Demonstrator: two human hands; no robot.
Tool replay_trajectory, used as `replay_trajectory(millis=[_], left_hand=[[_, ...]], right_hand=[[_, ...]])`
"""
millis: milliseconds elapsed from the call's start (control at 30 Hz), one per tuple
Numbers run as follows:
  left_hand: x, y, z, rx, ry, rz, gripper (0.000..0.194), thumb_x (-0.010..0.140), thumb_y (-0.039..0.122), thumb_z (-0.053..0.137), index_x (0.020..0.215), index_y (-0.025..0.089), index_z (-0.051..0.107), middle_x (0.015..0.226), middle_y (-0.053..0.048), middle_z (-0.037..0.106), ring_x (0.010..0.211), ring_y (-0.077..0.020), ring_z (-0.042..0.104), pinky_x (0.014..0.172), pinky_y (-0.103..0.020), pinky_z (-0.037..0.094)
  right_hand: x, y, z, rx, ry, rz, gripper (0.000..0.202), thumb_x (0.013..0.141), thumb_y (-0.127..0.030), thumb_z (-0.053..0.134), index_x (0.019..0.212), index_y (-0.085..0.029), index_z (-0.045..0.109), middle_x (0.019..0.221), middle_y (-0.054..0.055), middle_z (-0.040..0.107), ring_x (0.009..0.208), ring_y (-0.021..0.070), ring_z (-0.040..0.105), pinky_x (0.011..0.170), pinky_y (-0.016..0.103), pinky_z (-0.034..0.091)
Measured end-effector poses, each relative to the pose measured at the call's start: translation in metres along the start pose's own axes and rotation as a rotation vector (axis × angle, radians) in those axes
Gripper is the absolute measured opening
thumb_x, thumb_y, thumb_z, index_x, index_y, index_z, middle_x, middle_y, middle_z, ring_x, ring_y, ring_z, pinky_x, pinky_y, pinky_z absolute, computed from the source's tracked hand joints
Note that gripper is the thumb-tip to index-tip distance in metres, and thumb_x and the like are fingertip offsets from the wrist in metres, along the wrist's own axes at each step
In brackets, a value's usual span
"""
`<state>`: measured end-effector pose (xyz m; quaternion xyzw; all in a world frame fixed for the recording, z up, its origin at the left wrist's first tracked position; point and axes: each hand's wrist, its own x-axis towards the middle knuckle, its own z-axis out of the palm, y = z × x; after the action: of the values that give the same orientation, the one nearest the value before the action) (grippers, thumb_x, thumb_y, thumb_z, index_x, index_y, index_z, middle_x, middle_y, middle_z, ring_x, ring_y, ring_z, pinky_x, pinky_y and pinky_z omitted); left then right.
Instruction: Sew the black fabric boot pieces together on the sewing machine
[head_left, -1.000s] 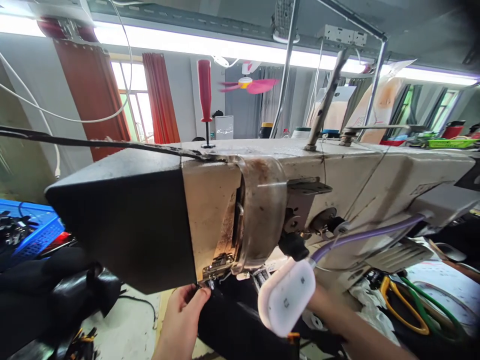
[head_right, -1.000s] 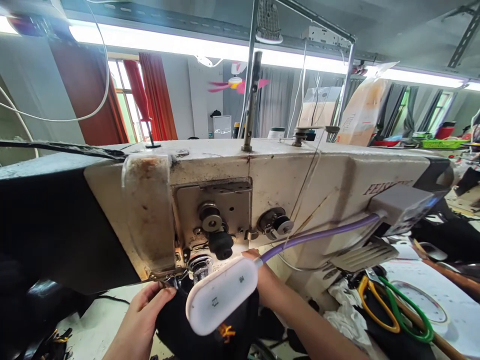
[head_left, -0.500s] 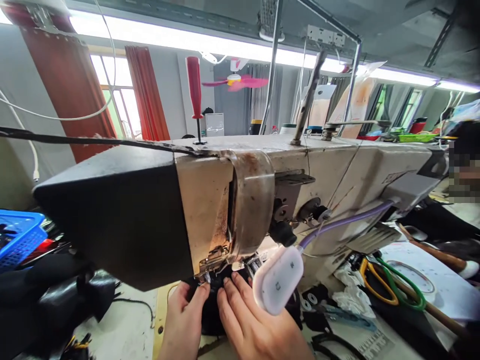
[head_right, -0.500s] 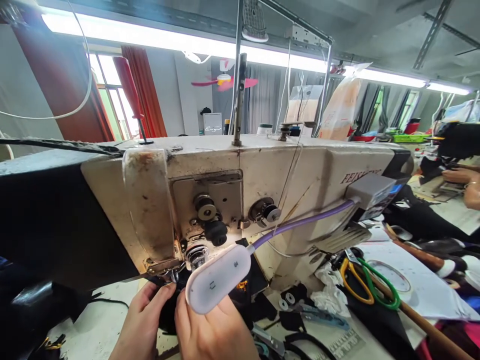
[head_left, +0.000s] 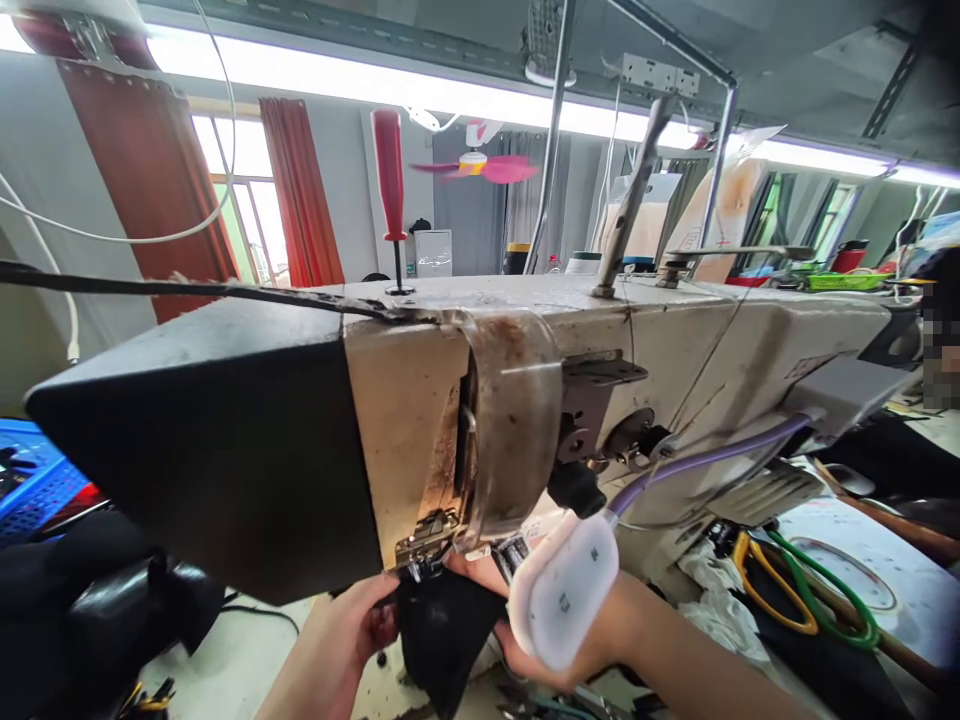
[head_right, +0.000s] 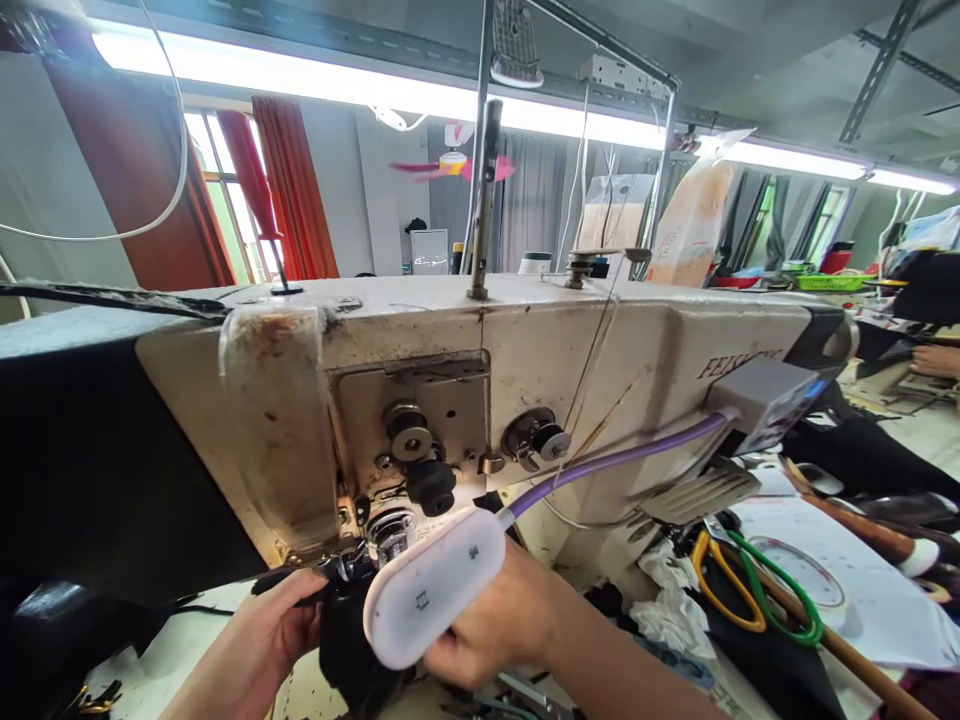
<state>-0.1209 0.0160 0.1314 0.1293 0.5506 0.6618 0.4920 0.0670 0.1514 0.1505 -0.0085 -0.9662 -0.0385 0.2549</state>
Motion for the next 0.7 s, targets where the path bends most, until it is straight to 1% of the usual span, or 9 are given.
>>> replay_trajectory(millis=[67, 100, 167, 200, 300, 400, 533, 600, 700], left_hand=[[-0.002, 0.002, 0.002, 0.041, -0.017, 0.064, 0.025, 0.055, 0.033, 0.081, 0.065, 0.014, 0.068, 0.066, -0.002, 0.067, 0.06, -0.014, 0.056, 0.06, -0.026, 0.047], [-0.003, 0.003, 0.004, 0.054, -0.04, 0.093, 0.025, 0.056, 0.034, 0.081, 0.065, 0.014, 0.069, 0.067, -0.003, 0.068, 0.062, -0.015, 0.058, 0.061, -0.027, 0.048], [-0.005, 0.004, 0.006, 0.072, -0.06, 0.129, 0.026, 0.056, 0.036, 0.081, 0.064, 0.014, 0.069, 0.067, -0.003, 0.067, 0.064, -0.0162, 0.058, 0.061, -0.028, 0.048], [-0.006, 0.004, 0.007, 0.078, -0.049, 0.145, 0.026, 0.055, 0.036, 0.081, 0.062, 0.014, 0.069, 0.065, -0.002, 0.066, 0.064, -0.0158, 0.057, 0.061, -0.027, 0.048], [-0.006, 0.004, 0.009, 0.097, 0.023, 0.181, 0.026, 0.051, 0.034, 0.082, 0.055, 0.015, 0.065, 0.057, 0.001, 0.061, 0.057, -0.0124, 0.05, 0.056, -0.025, 0.045], [-0.003, 0.003, 0.008, 0.106, 0.081, 0.188, 0.028, 0.047, 0.034, 0.082, 0.05, 0.015, 0.061, 0.052, 0.002, 0.055, 0.053, -0.011, 0.045, 0.052, -0.024, 0.042], [0.002, -0.005, 0.002, 0.083, 0.068, 0.185, 0.029, 0.05, 0.034, 0.081, 0.049, 0.015, 0.06, 0.052, 0.002, 0.054, 0.055, -0.0112, 0.045, 0.053, -0.024, 0.042], [0.003, -0.011, -0.001, 0.062, 0.068, 0.196, 0.027, 0.054, 0.034, 0.081, 0.053, 0.015, 0.062, 0.055, 0.001, 0.056, 0.057, -0.0116, 0.047, 0.054, -0.024, 0.043], [0.002, -0.016, -0.005, 0.069, 0.133, 0.215, 0.025, 0.058, 0.035, 0.08, 0.06, 0.014, 0.066, 0.063, -0.001, 0.063, 0.06, -0.0129, 0.052, 0.056, -0.024, 0.045]], right_hand=[[-0.002, -0.014, 0.007, -0.032, 0.121, -0.057, 0.033, 0.08, -0.034, 0.06, 0.11, -0.023, 0.069, 0.112, 0.002, 0.071, 0.097, 0.0192, 0.066, 0.09, 0.023, 0.052], [-0.004, -0.024, 0.014, -0.081, 0.178, -0.041, 0.037, 0.083, -0.029, 0.059, 0.118, -0.02, 0.065, 0.119, 0.005, 0.068, 0.105, 0.0218, 0.064, 0.096, 0.028, 0.05], [-0.008, -0.046, 0.033, -0.193, 0.243, 0.086, 0.044, 0.086, -0.025, 0.059, 0.129, -0.014, 0.058, 0.129, 0.01, 0.062, 0.116, 0.0293, 0.059, 0.101, 0.039, 0.047], [-0.01, -0.056, 0.042, -0.223, 0.244, 0.152, 0.047, 0.087, -0.026, 0.061, 0.132, -0.013, 0.055, 0.13, 0.012, 0.06, 0.118, 0.0326, 0.057, 0.102, 0.044, 0.046], [-0.011, -0.073, 0.061, -0.219, 0.247, 0.264, 0.053, 0.085, -0.036, 0.064, 0.132, -0.015, 0.055, 0.131, 0.013, 0.06, 0.116, 0.0353, 0.058, 0.101, 0.046, 0.046], [-0.007, -0.071, 0.063, -0.174, 0.279, 0.24, 0.052, 0.083, -0.036, 0.062, 0.13, -0.015, 0.057, 0.131, 0.011, 0.06, 0.113, 0.0346, 0.06, 0.103, 0.047, 0.045], [-0.006, -0.055, 0.068, -0.175, 0.262, 0.145, 0.055, 0.082, -0.038, 0.061, 0.13, -0.013, 0.057, 0.129, 0.016, 0.06, 0.112, 0.0364, 0.059, 0.102, 0.052, 0.044], [-0.007, -0.048, 0.076, -0.159, 0.324, 0.104, 0.055, 0.081, -0.039, 0.061, 0.129, -0.013, 0.057, 0.125, 0.017, 0.062, 0.113, 0.0347, 0.059, 0.1, 0.049, 0.046], [-0.009, -0.039, 0.085, -0.08, 0.392, 0.103, 0.051, 0.079, -0.038, 0.062, 0.124, -0.013, 0.061, 0.117, 0.016, 0.066, 0.11, 0.0317, 0.062, 0.099, 0.042, 0.049]])
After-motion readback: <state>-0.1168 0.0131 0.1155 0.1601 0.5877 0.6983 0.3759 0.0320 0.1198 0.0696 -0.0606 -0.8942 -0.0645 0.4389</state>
